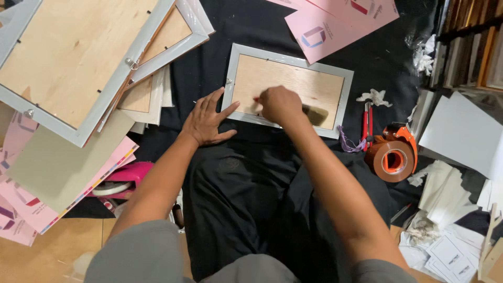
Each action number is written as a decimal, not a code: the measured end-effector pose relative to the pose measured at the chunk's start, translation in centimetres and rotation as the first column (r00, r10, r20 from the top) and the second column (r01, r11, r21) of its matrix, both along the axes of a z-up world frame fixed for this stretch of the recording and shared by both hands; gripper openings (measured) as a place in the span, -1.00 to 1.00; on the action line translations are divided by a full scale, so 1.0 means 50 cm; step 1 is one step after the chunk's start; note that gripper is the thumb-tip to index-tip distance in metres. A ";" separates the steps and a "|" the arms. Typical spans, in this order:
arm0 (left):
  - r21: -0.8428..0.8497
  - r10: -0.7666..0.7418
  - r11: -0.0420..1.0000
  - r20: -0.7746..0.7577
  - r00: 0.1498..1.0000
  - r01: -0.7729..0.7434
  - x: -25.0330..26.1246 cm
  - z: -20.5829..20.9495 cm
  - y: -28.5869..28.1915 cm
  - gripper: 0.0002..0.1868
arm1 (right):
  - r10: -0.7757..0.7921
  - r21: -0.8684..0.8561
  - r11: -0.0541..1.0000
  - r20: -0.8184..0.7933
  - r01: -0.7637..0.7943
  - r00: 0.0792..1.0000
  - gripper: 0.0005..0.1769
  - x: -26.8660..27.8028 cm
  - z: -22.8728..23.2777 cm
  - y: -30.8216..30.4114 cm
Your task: The person cleans the glass of a frame with a brush and cloth, inserts a white mat, and then places a wooden backing into the frame.
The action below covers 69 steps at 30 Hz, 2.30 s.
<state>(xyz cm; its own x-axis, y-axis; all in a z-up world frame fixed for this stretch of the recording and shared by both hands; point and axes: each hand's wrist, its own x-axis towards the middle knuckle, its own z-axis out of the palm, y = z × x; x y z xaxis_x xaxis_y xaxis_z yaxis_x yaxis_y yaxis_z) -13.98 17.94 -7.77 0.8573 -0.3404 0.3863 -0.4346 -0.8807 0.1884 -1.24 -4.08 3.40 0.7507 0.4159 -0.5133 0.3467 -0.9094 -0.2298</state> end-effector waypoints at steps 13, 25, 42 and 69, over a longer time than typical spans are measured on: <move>-0.126 0.017 0.992 -0.042 0.999 -0.023 0.000 0.003 0.002 -0.25 | 0.419 -0.172 0.908 0.383 -0.382 0.823 -0.64 0.040 -0.039 0.116; -0.113 0.018 0.993 -0.096 0.995 -0.029 0.000 0.003 0.007 -0.22 | 0.457 -0.211 0.889 0.356 -0.406 0.815 -0.65 0.049 -0.067 0.106; 0.007 0.044 0.999 -0.071 0.997 -0.043 0.005 -0.008 0.006 -0.10 | 0.451 -0.093 0.890 0.324 -0.446 0.832 -0.74 0.076 -0.002 0.039; 0.067 0.010 0.998 -0.124 0.992 -0.001 0.014 0.010 0.010 -0.32 | 0.122 0.078 0.986 0.252 -0.146 0.960 -0.69 0.209 -0.124 -0.051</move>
<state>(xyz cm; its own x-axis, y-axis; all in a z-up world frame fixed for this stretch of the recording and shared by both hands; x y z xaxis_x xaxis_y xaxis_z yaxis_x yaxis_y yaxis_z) -13.29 18.44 -7.29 0.8991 -0.3569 0.2534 -0.4065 -0.8955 0.1810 9.23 -6.65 -2.80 0.7826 0.5590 -0.2739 0.5202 -0.8290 -0.2055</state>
